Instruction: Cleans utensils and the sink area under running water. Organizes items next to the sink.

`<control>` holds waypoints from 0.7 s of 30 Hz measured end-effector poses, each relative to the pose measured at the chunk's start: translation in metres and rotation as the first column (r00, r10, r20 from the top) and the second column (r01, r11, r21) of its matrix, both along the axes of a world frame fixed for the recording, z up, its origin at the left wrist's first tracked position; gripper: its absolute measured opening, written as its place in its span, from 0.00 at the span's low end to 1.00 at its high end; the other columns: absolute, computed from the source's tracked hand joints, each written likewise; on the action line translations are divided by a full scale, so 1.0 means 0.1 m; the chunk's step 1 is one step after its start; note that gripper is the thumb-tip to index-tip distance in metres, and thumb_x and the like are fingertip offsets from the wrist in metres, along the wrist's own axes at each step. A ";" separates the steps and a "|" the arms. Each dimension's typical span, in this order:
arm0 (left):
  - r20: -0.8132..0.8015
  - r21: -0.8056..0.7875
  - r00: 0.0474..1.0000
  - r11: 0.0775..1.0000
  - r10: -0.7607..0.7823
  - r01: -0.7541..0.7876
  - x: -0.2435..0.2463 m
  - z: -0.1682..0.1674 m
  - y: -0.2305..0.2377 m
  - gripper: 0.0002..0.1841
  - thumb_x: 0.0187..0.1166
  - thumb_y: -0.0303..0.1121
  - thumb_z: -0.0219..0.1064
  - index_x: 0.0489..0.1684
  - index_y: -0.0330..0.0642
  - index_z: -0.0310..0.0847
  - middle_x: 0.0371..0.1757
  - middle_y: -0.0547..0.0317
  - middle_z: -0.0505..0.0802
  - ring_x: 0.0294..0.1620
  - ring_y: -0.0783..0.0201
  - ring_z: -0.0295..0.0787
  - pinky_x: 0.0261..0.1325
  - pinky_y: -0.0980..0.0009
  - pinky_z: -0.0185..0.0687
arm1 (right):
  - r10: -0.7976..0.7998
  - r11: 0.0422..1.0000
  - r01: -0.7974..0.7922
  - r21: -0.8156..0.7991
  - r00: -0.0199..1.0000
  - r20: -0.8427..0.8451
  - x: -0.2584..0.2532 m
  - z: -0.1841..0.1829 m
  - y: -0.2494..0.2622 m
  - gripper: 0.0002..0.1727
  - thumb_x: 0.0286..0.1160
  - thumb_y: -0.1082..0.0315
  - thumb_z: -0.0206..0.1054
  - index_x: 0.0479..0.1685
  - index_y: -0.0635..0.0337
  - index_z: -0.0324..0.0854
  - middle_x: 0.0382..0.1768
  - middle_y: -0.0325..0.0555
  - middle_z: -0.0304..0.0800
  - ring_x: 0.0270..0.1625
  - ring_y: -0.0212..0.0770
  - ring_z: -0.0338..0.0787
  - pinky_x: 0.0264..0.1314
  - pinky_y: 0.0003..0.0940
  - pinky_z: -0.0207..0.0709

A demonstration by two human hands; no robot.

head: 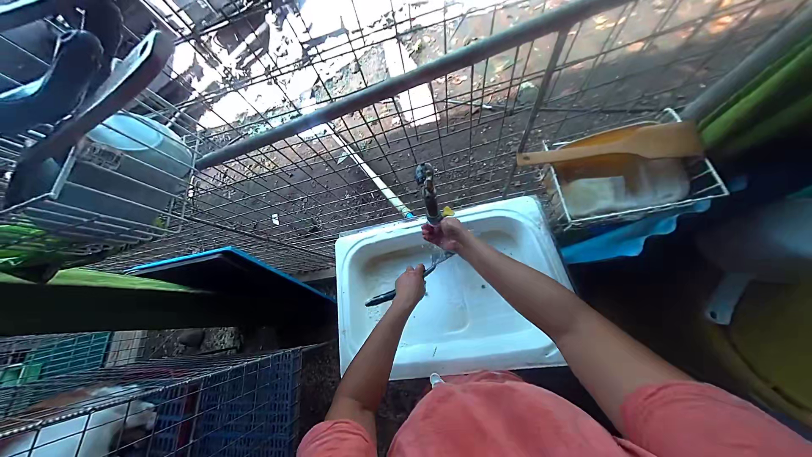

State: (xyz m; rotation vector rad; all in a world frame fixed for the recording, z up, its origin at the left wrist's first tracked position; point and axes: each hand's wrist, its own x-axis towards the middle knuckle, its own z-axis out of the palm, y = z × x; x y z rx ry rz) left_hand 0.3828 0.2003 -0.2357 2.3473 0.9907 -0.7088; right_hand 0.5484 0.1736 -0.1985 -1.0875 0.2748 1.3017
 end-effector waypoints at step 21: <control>0.043 0.148 0.997 0.986 0.071 -0.076 -0.18 -0.05 0.32 0.17 0.83 0.36 0.64 0.68 0.45 0.84 0.67 0.46 0.90 0.72 0.45 0.84 0.73 0.39 0.73 | 0.704 0.653 -0.679 -0.335 0.382 0.598 0.16 0.11 -0.01 0.16 0.89 0.77 0.47 0.55 0.78 0.81 0.43 0.55 0.90 0.38 0.34 0.87 0.50 0.30 0.83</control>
